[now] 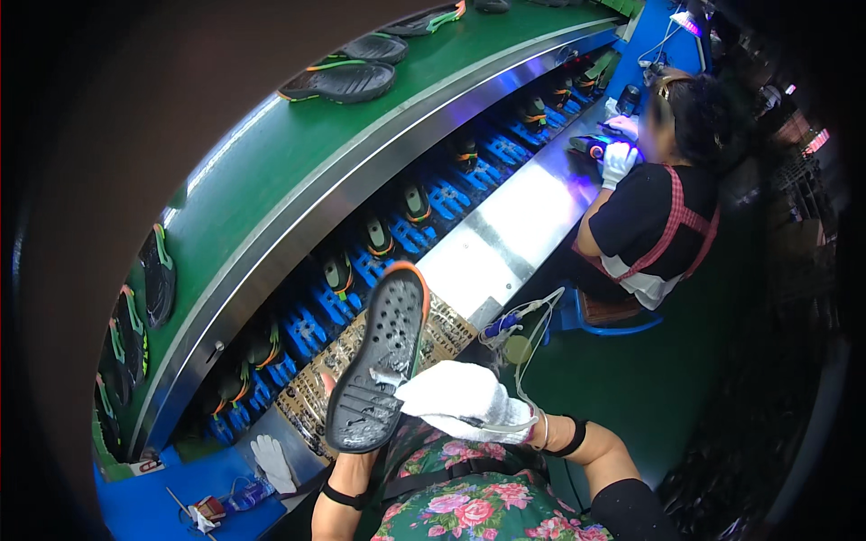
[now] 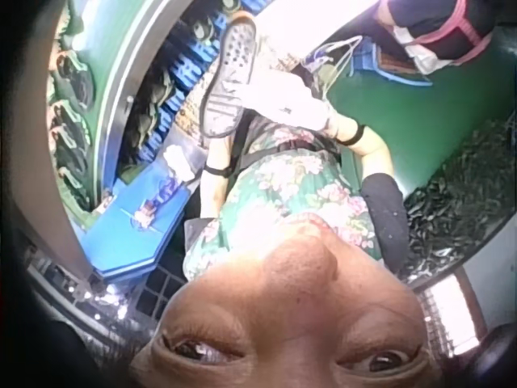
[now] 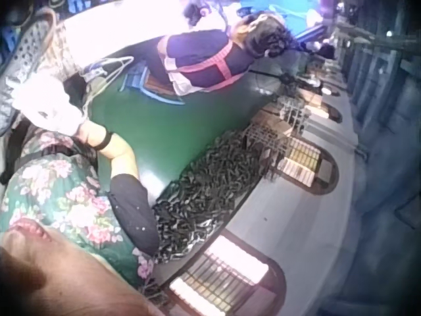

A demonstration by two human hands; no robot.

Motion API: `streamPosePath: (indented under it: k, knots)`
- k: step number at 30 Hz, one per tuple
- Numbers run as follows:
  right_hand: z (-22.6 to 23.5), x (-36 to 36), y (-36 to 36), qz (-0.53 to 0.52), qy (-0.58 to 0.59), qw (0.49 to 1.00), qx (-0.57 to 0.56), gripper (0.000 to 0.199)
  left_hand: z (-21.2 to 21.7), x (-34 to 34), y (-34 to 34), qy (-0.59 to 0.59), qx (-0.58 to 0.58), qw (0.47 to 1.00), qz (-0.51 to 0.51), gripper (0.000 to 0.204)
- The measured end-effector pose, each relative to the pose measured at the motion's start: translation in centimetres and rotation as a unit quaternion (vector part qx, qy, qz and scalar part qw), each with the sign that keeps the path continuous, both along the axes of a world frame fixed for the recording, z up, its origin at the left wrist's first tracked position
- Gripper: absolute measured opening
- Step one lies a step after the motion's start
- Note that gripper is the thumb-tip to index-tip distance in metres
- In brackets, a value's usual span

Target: Apply adhesive or primer to the bottom surface of shoe soles using a specialized brush tool on a production line.

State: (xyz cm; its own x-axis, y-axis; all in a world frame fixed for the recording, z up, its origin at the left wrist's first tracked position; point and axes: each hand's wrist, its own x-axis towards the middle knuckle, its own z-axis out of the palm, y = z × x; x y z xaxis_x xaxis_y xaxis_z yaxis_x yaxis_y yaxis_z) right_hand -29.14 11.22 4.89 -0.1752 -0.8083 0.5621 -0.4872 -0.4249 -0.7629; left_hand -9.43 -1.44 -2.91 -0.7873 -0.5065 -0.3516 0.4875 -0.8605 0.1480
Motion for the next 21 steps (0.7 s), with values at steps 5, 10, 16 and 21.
streamPosePath:
  k: [5,10,16,21]
  knots:
    - [3.0,-1.0,0.0,-0.042,0.061,0.997,-0.005,0.029,-2.4,0.2,0.9,0.311,0.038,0.945,-0.089,0.104]
    - [3.7,-1.7,-0.6,-0.047,0.112,0.992,-0.044,0.033,2.1,-3.8,3.3,0.056,-0.035,0.997,-0.046,0.108]
    - [3.4,-1.3,-1.8,-0.055,0.156,0.986,-0.034,0.032,1.9,-2.8,5.1,-0.045,-0.100,0.991,-0.083,0.101]
    - [3.2,0.4,-1.4,-0.055,0.160,0.986,0.003,0.036,-0.1,-1.3,5.9,-0.036,-0.098,0.985,-0.136,0.096]
